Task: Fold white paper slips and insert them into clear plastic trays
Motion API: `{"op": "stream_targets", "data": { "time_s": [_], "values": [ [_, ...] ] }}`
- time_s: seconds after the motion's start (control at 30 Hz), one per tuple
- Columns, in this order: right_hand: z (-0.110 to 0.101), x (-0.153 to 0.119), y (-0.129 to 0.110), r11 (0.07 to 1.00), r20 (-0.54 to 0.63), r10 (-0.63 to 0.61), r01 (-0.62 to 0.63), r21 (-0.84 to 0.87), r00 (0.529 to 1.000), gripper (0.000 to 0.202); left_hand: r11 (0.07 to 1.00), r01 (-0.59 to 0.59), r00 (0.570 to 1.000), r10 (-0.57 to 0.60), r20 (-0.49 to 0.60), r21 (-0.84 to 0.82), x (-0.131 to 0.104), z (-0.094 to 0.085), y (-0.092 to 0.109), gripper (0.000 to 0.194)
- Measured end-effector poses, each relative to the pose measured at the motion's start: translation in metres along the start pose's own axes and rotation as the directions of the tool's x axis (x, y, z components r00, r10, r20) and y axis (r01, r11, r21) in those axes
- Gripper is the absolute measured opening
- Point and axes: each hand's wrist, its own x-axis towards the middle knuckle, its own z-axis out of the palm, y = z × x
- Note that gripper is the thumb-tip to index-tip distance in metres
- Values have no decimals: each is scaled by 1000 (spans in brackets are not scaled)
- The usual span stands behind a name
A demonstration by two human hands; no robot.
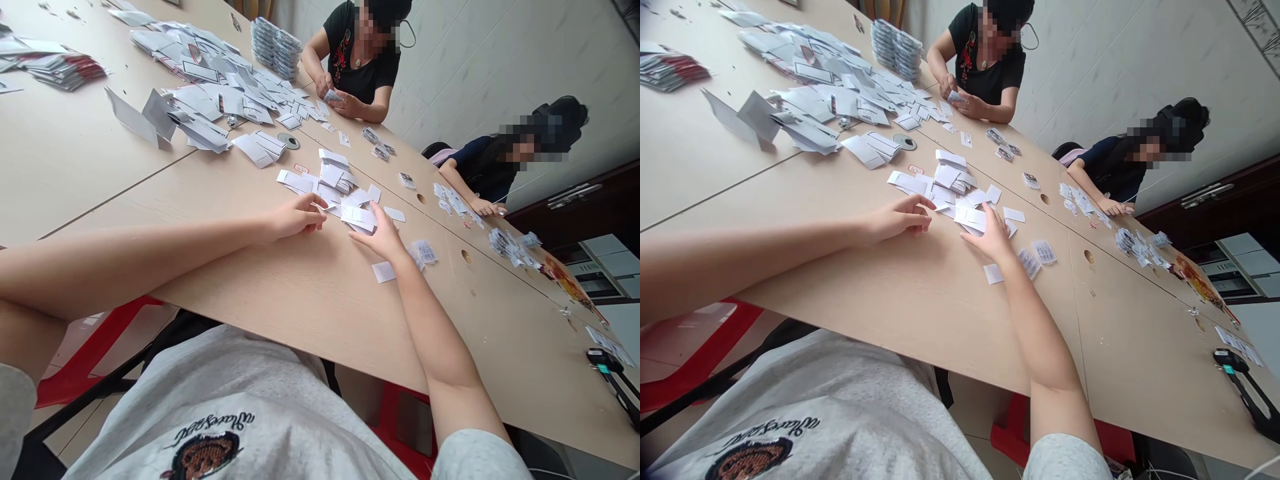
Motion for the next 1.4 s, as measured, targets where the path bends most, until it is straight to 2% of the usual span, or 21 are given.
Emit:
{"op": "stream_targets", "data": {
  "time_s": [0.07, 0.13, 0.27, 0.47, 0.6, 0.77, 1.0, 1.1, 1.2, 1.27, 1.4],
  "values": [
    [-9, 12, -3, 978, 93, -32, 50, -201, 995, 85, 1000, 2, 1000, -2, -5, 3, 1, -1, -1, 30],
    [-15, 21, -8, 949, 150, -32, 77, -307, 988, 79, 1000, 3, 1000, -3, -3, 5, 1, -1, -2, 31],
    [-19, 28, -17, 946, 168, 12, 43, -320, 986, 51, 1000, -2, 1000, 2, 3, 8, 2, -2, -3, 31],
    [-10, 25, -22, 954, 156, 20, 28, -300, 988, 28, 1000, 5, 1000, -5, 10, 9, 3, -2, -3, 32],
    [-6, 26, -18, 939, 168, -8, 65, -336, 986, 31, 1000, 6, 1000, -6, 8, 8, 2, -2, -2, 32],
    [-12, 28, -13, 948, 175, -29, 83, -309, 984, 36, 1000, 4, 1000, -5, 14, 17, 2, -2, -2, 32],
    [-15, 28, -9, 944, 249, -33, 112, -311, 968, 42, 1000, 1, 1000, -1, 13, 14, 2, -2, -3, 32],
    [-13, 27, -10, 943, 266, -44, 128, -307, 963, 39, 1000, -2, 1000, 2, 14, 13, 2, -2, -3, 32],
    [-14, 28, -11, 952, 237, -49, 117, -282, 970, 36, 1000, -1, 1000, 1, 21, 13, 2, -2, -2, 30],
    [-18, 28, -11, 974, 197, -30, 73, -214, 980, 41, 1000, 1, 1000, -1, 19, 7, 1, -1, -1, 31],
    [-29, 31, -8, 989, 143, 14, -35, 144, 990, 53, 1000, -8, 1000, 8, 13, -2, 1, -1, -1, 32]
  ]
}}
